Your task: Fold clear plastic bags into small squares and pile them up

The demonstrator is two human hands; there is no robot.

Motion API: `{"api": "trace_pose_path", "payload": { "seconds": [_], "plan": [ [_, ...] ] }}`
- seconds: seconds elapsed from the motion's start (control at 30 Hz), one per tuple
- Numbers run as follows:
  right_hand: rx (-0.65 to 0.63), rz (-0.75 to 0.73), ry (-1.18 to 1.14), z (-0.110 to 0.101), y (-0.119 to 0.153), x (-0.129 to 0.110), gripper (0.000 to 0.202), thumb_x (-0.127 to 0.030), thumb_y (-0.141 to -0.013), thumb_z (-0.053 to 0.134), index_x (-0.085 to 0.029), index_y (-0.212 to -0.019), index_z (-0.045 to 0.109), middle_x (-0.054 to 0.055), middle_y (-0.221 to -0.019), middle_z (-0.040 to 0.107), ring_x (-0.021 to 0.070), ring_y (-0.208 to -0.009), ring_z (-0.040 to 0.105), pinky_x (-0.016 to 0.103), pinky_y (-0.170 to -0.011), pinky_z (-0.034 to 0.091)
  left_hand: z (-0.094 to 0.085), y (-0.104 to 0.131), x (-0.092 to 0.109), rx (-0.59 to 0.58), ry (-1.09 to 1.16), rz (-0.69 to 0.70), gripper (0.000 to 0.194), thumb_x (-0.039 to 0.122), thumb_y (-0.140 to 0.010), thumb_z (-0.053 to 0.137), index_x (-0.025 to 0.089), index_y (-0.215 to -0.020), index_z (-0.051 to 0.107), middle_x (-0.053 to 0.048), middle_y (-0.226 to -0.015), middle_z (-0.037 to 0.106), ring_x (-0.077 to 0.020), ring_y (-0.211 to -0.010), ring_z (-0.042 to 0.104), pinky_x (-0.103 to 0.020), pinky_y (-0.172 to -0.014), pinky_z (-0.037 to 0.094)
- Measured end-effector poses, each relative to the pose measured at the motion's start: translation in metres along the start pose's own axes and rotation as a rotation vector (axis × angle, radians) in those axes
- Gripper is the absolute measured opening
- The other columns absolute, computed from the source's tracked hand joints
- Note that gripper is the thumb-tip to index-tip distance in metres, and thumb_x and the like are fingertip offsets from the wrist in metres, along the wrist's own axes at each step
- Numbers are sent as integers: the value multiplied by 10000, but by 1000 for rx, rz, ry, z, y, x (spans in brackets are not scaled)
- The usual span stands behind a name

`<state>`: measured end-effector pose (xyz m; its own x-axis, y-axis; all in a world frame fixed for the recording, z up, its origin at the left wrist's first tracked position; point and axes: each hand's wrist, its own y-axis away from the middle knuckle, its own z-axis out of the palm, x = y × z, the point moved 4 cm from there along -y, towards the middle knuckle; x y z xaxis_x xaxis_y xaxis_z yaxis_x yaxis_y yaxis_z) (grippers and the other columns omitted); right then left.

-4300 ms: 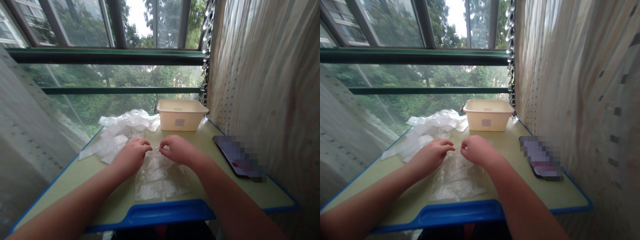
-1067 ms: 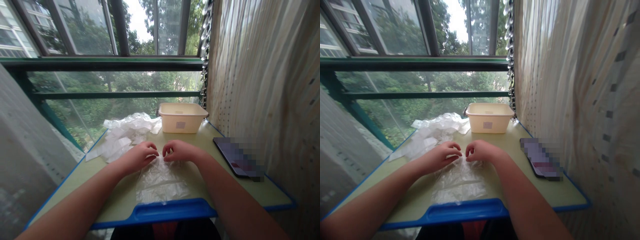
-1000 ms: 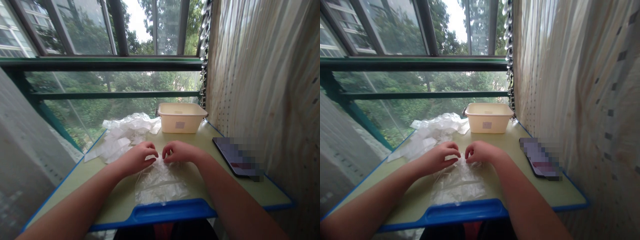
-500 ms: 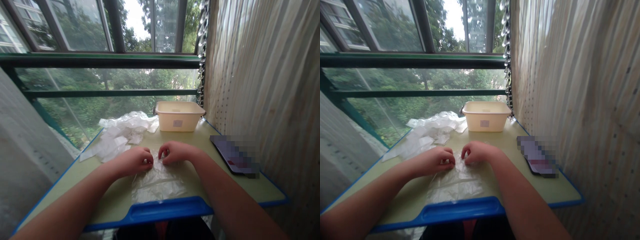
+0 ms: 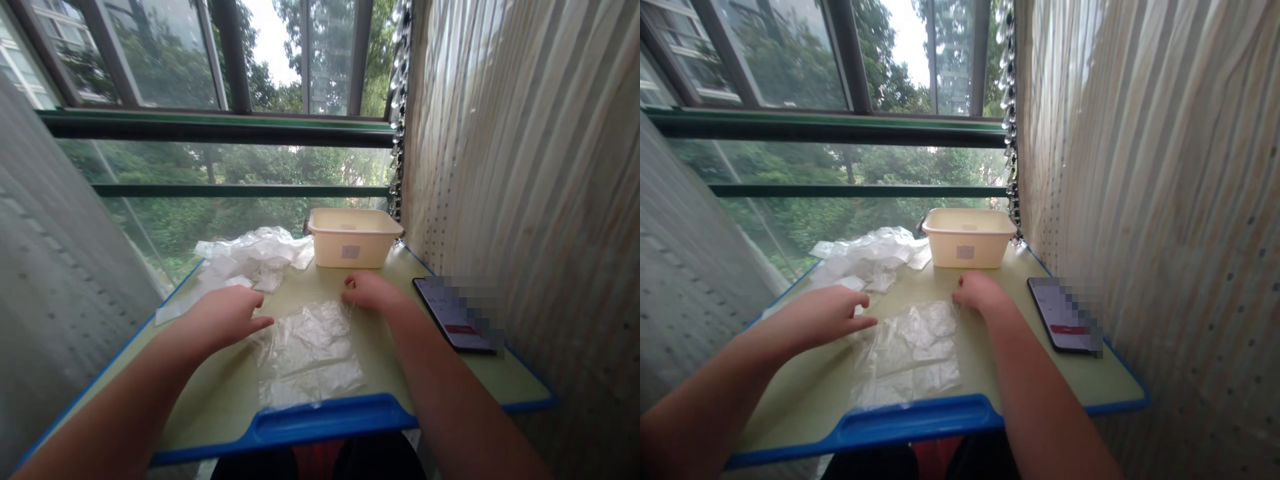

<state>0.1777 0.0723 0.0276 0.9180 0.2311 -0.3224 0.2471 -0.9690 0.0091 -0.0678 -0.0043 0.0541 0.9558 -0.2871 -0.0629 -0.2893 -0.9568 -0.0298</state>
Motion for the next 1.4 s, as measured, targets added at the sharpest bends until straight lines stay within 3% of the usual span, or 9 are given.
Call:
{"api": "trace_pose_path", "payload": {
  "seconds": [0.13, 0.27, 0.43, 0.57, 0.7, 0.93, 1.17, 1.4],
  "plan": [
    [-50, -6, -9, 5, 0, 1, 413, -303, -611, 630, -161, -999, 638, 92, -891, 660, 203, -739, 594, 245, -596, 408, -1, 0, 1, 21, -57, -70, 420, 569, -703, 479, 185, -715, 647, -124, -735, 639, -277, -666, 591, -300, -520, 381],
    [-69, -36, -60, 8, 1, -6, 379, -239, -624, 614, -167, -996, 643, 69, -886, 669, 172, -715, 598, 218, -584, 410, 4, 0, -10, -117, -117, -251, 468, 571, -708, 461, 144, -681, 650, -179, -788, 646, -316, -699, 604, -331, -534, 412],
    [-70, -123, -155, 11, 0, -21, 210, -159, -654, 556, -175, -822, 682, 19, -786, 678, 123, -647, 586, 176, -546, 398, 2, 3, -14, -180, -114, -309, 428, 522, -719, 461, 151, -777, 666, -157, -849, 653, -304, -756, 610, -328, -565, 443],
    [49, -117, -178, 5, -1, -22, 180, -182, -694, 513, -164, -793, 661, 28, -815, 671, 130, -688, 582, 185, -575, 400, -6, 5, 2, -13, -144, -271, 439, 531, -757, 411, 167, -791, 654, -137, -824, 650, -305, -757, 607, -341, -572, 437],
    [141, -104, -166, 0, -3, -17, 147, -180, -697, 500, -143, -765, 624, 49, -763, 651, 144, -670, 566, 208, -568, 389, -6, 2, 29, 197, -101, -47, 429, 530, -796, 367, 198, -877, 626, -90, -796, 649, -255, -750, 610, -292, -562, 414],
    [240, -236, -156, -6, 3, -27, 174, -119, -654, 529, -143, -813, 596, 26, -750, 603, 120, -666, 524, 209, -617, 381, 5, -12, 28, 261, -87, -85, 479, 516, -820, 335, 159, -753, 646, -103, -683, 642, -229, -643, 607, -266, -506, 358],
    [-24, -315, -260, -1, 21, -44, 175, -221, -629, 609, -161, -792, 630, -12, -654, 586, 97, -563, 514, 195, -509, 375, 14, -18, 26, 361, 65, 50, 465, 514, -828, 338, 193, -702, 650, -52, -621, 633, -175, -597, 568, -244, -493, 291],
    [-349, -324, -513, 4, 26, -49, 294, -315, -673, 632, -158, -921, 614, 8, -676, 622, 76, -481, 523, 167, -397, 370, 15, -15, 40, 341, 182, 278, 395, 467, -831, 389, 193, -710, 646, -7, -565, 604, -109, -500, 495, -221, -511, 308]
  ]
}}
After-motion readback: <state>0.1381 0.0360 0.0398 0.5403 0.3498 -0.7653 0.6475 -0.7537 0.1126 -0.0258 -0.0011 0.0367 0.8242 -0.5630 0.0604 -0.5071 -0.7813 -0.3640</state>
